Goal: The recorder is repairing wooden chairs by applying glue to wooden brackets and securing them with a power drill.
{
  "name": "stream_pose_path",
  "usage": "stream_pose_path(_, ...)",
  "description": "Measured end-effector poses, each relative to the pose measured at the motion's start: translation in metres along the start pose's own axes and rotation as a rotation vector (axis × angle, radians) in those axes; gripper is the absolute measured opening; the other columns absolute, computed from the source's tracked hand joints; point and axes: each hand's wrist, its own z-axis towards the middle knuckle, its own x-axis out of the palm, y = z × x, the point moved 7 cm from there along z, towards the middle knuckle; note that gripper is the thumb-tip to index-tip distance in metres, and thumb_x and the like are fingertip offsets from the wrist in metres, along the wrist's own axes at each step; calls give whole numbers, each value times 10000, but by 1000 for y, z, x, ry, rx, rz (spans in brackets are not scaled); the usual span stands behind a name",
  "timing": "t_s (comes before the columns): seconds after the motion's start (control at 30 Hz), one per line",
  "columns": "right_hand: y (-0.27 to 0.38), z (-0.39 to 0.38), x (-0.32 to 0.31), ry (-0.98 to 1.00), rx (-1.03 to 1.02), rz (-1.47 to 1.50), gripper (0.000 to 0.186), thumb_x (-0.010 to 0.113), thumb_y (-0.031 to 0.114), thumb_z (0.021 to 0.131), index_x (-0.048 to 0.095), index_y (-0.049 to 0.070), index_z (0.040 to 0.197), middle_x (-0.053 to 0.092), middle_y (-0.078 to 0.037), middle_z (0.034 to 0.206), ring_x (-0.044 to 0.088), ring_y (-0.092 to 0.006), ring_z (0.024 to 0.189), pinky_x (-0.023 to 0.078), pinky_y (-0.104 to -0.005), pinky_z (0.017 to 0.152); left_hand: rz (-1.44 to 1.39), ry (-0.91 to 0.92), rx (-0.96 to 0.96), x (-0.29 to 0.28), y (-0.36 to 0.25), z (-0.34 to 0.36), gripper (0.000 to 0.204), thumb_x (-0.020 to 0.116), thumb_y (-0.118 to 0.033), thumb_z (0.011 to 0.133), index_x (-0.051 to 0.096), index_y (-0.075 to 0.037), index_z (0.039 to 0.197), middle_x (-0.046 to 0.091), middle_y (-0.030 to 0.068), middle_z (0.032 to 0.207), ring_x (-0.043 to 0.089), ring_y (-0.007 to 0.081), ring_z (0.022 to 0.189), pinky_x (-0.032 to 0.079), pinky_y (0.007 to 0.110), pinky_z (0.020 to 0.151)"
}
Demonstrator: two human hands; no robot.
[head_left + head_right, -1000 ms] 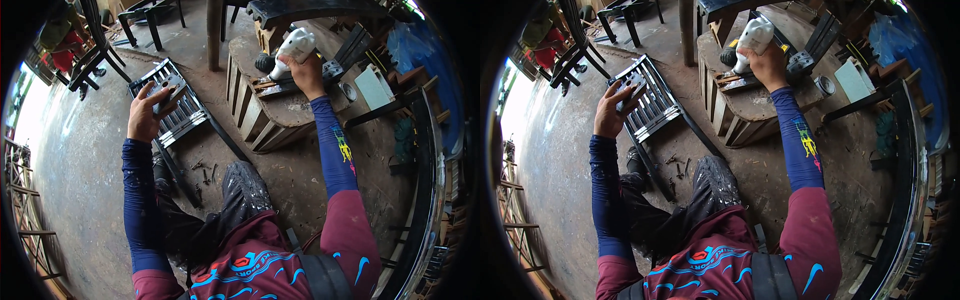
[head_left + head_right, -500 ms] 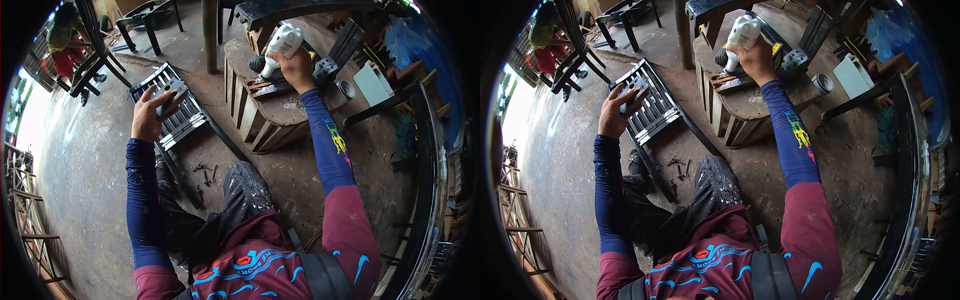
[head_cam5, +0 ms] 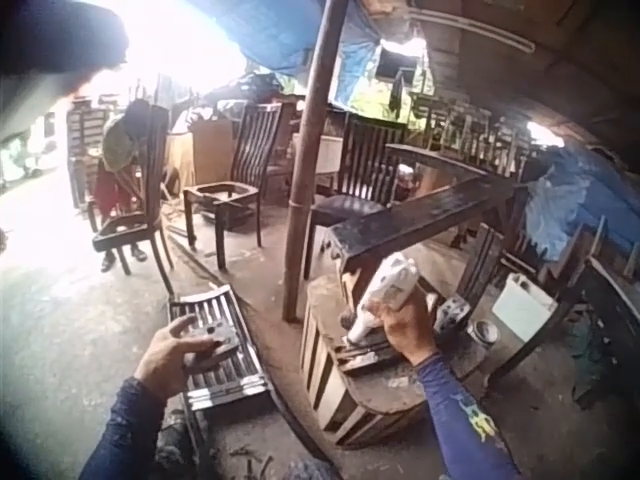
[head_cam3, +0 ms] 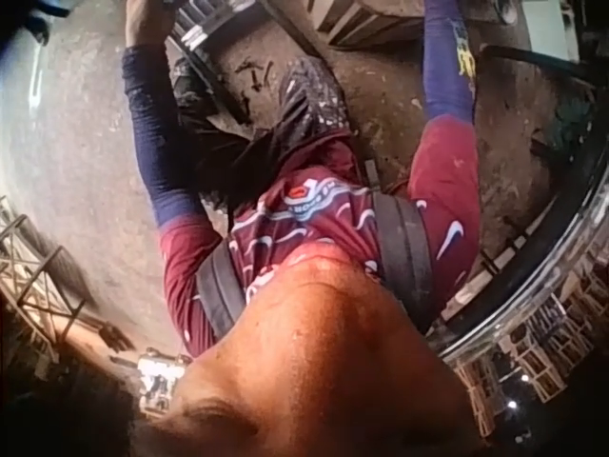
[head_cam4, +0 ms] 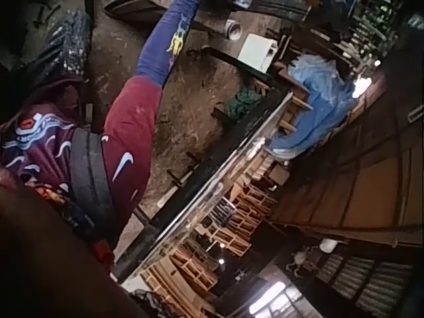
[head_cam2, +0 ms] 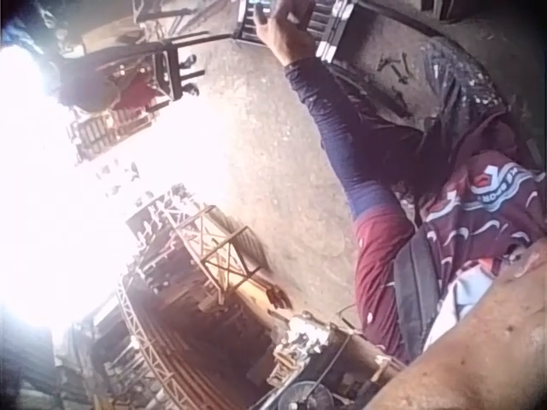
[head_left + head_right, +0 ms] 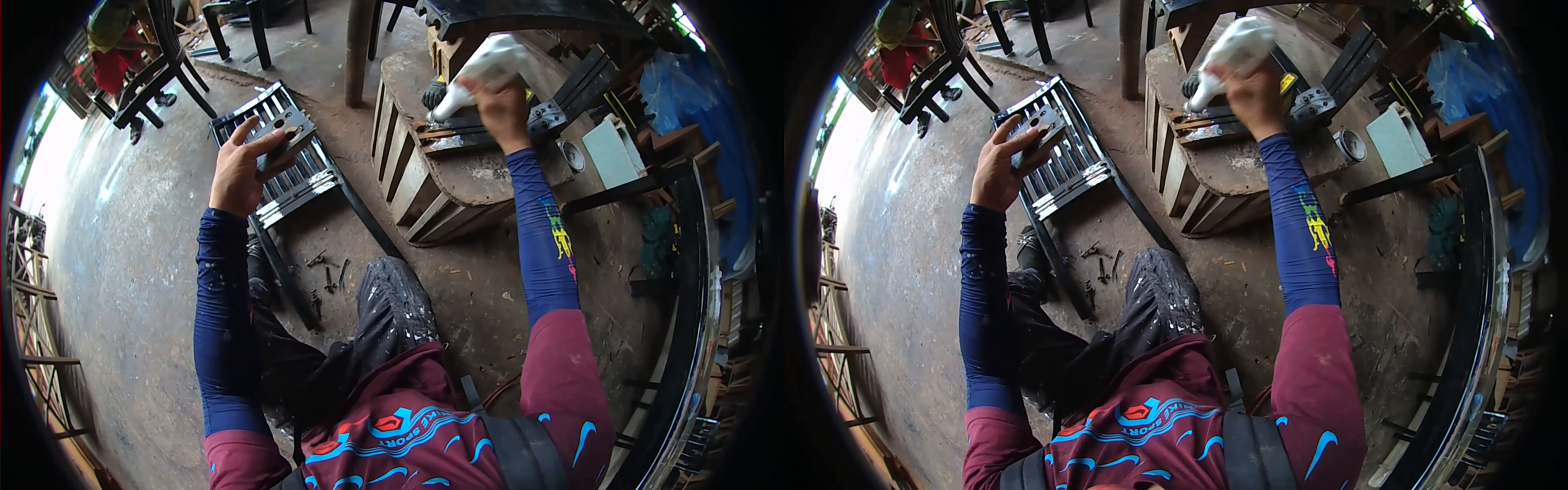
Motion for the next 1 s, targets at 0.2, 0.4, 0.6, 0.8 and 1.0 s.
stream_pose_path(0.2,11,1,21,91,-116,-202,447,825,359,764,676,4,991,732,-160,906,733,-285,820,576,-369,711,17,-48,-2,-9,-1,-3,669,671,-90,909,329,16,1474,604,217,1240,667,282,1055,605,395,842)
stream_pose_path(0.4,13,-10,12,8,-144,-275,422,802,402,793,696,22,943,744,-122,860,735,-241,768,589,-358,694,8,-16,11,-7,-2,-6,789,730,-77,863,262,53,1485,593,249,1231,686,286,998,628,402,773)
stream_pose_path(0.6,10,-7,-2,82,-17,-122,381,811,346,800,711,8,944,742,-130,881,726,-241,839,554,-344,712,25,1,12,0,0,-1,806,736,-83,862,249,56,1489,600,249,1213,687,297,992,628,407,787)
stream_pose_path(0.8,4,-8,-3,76,27,-136,381,817,339,795,724,28,994,745,-96,893,717,-198,811,556,-332,716,17,-18,2,-1,4,-2,793,723,-66,866,246,60,1487,617,229,1191,685,293,994,629,417,788)
stream_pose_path(1.0,21,-12,10,104,-88,-256,443,782,459,800,695,47,938,740,-113,863,736,-228,766,594,-328,705,1,20,-10,-1,2,-2,777,729,-76,867,270,47,1482,603,222,1211,666,283,1039,623,422,809)
